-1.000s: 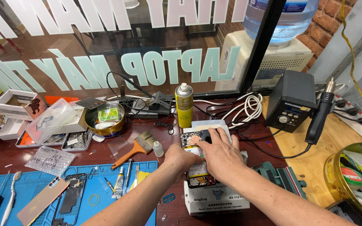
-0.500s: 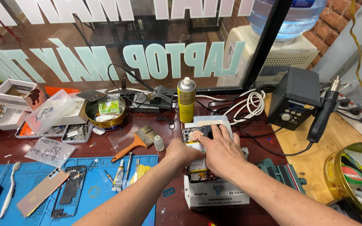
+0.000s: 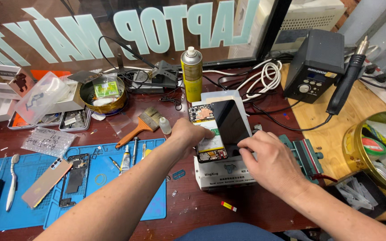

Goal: The person aligns a smartphone display assembly with the phone's internal chassis and repeatedly presses along the edges to seat the screen. The person also briefly handles a separate display component before returning to the main assembly.

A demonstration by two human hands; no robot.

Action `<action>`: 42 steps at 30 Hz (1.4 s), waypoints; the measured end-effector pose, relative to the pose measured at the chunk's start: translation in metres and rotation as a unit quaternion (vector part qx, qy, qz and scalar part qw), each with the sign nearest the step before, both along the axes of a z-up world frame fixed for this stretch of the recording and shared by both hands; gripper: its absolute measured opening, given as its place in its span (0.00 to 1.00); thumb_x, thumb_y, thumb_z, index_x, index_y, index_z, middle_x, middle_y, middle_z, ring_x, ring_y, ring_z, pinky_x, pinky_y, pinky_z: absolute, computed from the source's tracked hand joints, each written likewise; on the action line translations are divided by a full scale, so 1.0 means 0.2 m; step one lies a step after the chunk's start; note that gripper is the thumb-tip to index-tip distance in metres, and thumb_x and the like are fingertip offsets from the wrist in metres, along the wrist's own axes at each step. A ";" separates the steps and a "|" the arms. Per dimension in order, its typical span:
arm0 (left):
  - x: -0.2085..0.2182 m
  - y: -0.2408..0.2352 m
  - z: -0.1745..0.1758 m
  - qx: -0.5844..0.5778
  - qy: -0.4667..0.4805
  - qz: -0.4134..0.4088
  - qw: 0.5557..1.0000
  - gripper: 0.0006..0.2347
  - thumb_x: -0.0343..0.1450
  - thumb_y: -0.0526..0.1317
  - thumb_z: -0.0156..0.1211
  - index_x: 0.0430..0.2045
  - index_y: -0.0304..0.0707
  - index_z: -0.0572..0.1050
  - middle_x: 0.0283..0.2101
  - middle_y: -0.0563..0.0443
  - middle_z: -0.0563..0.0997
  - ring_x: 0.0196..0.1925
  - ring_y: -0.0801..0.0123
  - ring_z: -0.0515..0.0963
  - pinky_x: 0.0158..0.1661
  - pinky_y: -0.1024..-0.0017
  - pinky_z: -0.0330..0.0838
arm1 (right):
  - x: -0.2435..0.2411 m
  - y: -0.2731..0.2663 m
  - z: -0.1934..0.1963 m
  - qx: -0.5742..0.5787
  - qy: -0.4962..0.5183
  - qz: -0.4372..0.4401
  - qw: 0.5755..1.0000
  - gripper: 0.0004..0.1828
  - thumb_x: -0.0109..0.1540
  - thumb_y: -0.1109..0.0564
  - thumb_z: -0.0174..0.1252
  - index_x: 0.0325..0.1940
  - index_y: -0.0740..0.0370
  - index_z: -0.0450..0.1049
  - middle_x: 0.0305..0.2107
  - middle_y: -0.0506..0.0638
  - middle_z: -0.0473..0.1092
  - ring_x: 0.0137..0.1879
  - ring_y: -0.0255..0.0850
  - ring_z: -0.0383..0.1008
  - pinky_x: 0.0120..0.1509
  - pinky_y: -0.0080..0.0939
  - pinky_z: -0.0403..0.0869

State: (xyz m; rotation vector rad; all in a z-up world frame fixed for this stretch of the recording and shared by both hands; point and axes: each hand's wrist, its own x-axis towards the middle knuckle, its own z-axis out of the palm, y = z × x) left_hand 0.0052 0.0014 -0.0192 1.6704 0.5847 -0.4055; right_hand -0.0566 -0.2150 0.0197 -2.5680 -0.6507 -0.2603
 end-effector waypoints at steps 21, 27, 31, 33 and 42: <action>-0.05 -0.02 0.10 0.038 -0.008 0.005 0.999 0.16 0.61 0.31 0.71 0.42 0.28 0.77 0.40 0.39 0.87 0.34 0.58 0.88 0.28 0.65 0.80 | 0.17 -0.14 -0.04 0.043 0.174 -0.058 0.982 0.19 0.62 0.51 0.60 0.57 0.49 0.79 0.17 0.54 0.73 0.22 0.43 0.72 0.32 0.44 0.71; -0.04 -0.03 0.09 0.018 -0.020 0.014 1.000 0.16 0.61 0.29 0.71 0.42 0.26 0.76 0.41 0.38 0.87 0.38 0.58 0.89 0.37 0.65 0.84 | 0.20 -0.14 -0.10 0.068 0.100 0.024 0.992 0.20 0.61 0.51 0.62 0.57 0.52 0.78 0.20 0.56 0.75 0.25 0.47 0.76 0.32 0.46 0.73; -0.05 -0.04 0.09 0.019 -0.017 0.020 0.999 0.16 0.61 0.29 0.70 0.42 0.26 0.76 0.42 0.37 0.86 0.39 0.57 0.89 0.39 0.62 0.86 | 0.23 -0.16 -0.13 0.057 0.040 0.074 0.995 0.16 0.62 0.52 0.62 0.54 0.54 0.80 0.24 0.55 0.76 0.29 0.48 0.77 0.34 0.46 0.73; -0.05 -0.04 0.10 0.019 -0.018 0.022 0.999 0.17 0.61 0.28 0.70 0.43 0.26 0.75 0.42 0.37 0.86 0.39 0.56 0.89 0.38 0.62 0.86 | 0.24 -0.16 -0.14 0.068 0.066 0.048 0.994 0.18 0.62 0.52 0.63 0.56 0.56 0.79 0.21 0.55 0.74 0.25 0.45 0.75 0.32 0.45 0.72; -0.05 -0.05 0.16 0.030 0.012 0.018 0.999 0.18 0.62 0.29 0.69 0.44 0.27 0.72 0.42 0.36 0.85 0.38 0.55 0.89 0.35 0.61 0.87 | 0.33 -0.19 -0.16 0.101 0.156 -0.062 0.981 0.17 0.65 0.54 0.58 0.58 0.56 0.78 0.16 0.49 0.72 0.21 0.35 0.69 0.28 0.40 0.71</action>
